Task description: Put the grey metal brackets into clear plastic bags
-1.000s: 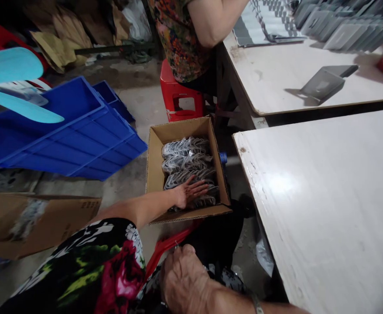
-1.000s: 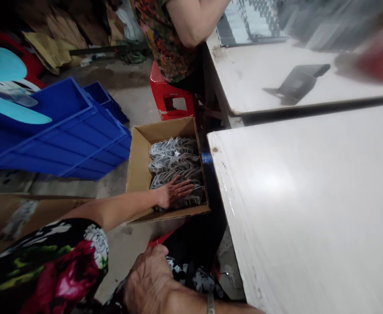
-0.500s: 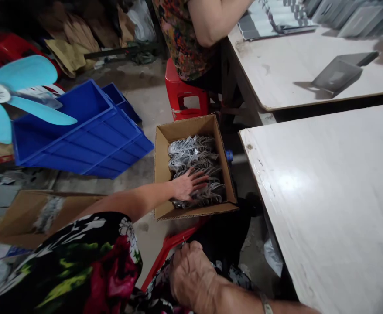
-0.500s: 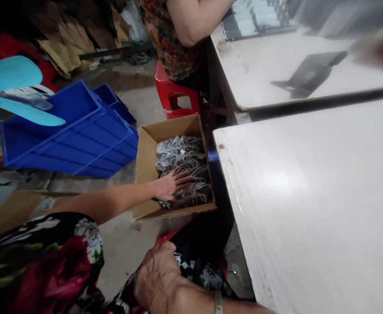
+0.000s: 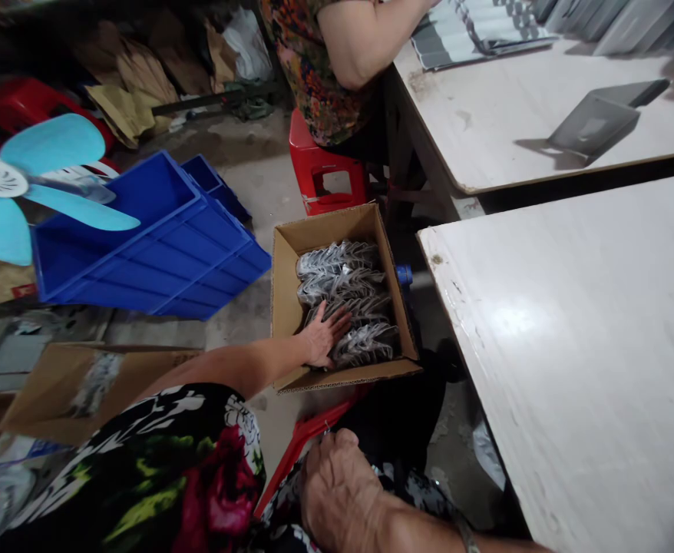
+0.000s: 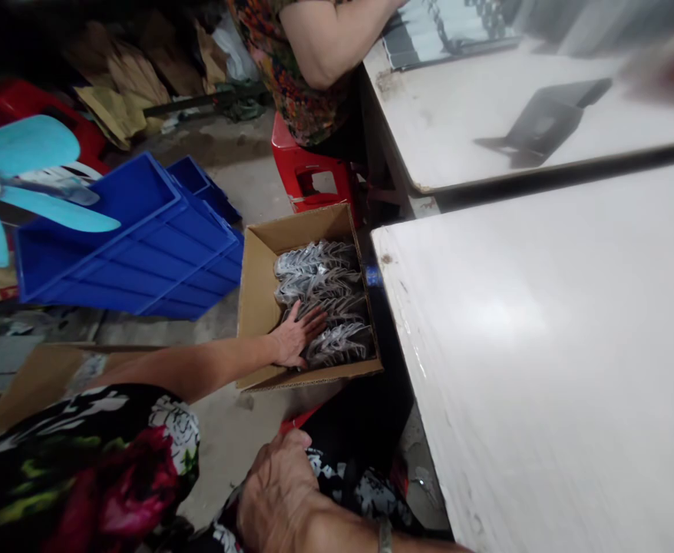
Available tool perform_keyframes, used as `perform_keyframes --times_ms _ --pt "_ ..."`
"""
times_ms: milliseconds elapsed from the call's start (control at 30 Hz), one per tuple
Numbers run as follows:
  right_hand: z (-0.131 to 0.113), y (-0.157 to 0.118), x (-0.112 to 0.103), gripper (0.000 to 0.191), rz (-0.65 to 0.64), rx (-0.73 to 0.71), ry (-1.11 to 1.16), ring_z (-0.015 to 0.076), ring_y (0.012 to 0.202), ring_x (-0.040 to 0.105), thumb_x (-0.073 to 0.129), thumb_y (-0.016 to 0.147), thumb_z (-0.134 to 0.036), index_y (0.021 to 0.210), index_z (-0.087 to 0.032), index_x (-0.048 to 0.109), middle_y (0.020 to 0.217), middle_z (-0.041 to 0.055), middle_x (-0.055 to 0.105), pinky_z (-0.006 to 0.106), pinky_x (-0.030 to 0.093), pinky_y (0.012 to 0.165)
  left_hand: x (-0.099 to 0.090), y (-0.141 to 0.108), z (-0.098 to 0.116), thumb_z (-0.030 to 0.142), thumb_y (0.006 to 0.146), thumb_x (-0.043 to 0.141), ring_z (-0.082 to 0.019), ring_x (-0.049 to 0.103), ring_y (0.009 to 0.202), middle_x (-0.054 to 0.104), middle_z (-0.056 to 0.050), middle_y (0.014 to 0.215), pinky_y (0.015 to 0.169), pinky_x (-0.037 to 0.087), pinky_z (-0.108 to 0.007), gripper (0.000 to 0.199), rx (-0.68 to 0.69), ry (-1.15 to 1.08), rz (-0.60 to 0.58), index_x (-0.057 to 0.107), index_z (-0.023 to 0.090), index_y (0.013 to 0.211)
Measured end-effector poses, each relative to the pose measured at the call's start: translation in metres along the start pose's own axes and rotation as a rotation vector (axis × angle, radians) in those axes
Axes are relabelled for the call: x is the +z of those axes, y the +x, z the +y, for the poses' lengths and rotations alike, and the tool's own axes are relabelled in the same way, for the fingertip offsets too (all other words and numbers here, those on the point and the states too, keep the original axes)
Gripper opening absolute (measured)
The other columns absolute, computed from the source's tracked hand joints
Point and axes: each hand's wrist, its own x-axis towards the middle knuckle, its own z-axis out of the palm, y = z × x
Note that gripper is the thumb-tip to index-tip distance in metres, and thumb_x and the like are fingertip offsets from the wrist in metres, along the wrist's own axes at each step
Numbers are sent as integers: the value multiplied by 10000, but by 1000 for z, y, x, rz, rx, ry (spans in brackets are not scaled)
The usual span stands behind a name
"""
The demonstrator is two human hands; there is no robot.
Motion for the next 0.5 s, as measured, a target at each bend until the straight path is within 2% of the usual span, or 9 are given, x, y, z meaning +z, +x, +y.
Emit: perform_keyframes --times_ms 100,200,267,300,400,500 --pt "-1 1 0 236 -17 2 14 285 722 593 529 736 -145 886 -11 654 798 221 635 436 456 595 -3 1 1 581 567 627 -385 124 1331 238 -189 1454 1008 31 -644 943 -8 -1 -16 349 132 1348" --pt "6 -1 -6 220 1 3 8 280 748 584 533 736 -140 884 -26 648 798 205 626 441 455 624 -14 3 -4 577 547 655 -390 143 1319 226 -199 1455 1008 63 -637 956 20 -13 -50 362 125 1336" --pt "21 -4 -18 211 24 21 -12 271 764 573 536 737 -131 906 -55 636 791 175 617 428 453 632 -26 1 -9 521 559 686 -373 206 1297 288 -186 1429 1023 142 -586 862 34 -43 -95 425 148 1291" --pt "32 -6 -25 212 44 53 -22 260 764 568 529 743 -122 924 -69 628 790 159 612 410 451 630 -32 -1 -13 463 593 687 -354 261 1274 351 -177 1393 1021 202 -543 755 13 -62 -135 472 158 1249" --pt "68 -5 -49 217 113 246 -53 243 754 560 470 781 -97 954 -96 601 810 140 596 357 440 604 -43 -7 -22 248 700 616 -295 464 1119 548 -170 1175 911 390 -418 391 -126 -107 -279 598 147 1077" --pt "97 10 -58 245 193 488 -89 236 826 559 389 818 -71 959 -131 580 884 137 586 334 443 650 -40 -9 -27 150 672 616 -252 592 902 640 -149 973 758 471 -337 242 -207 -148 -380 663 130 908"
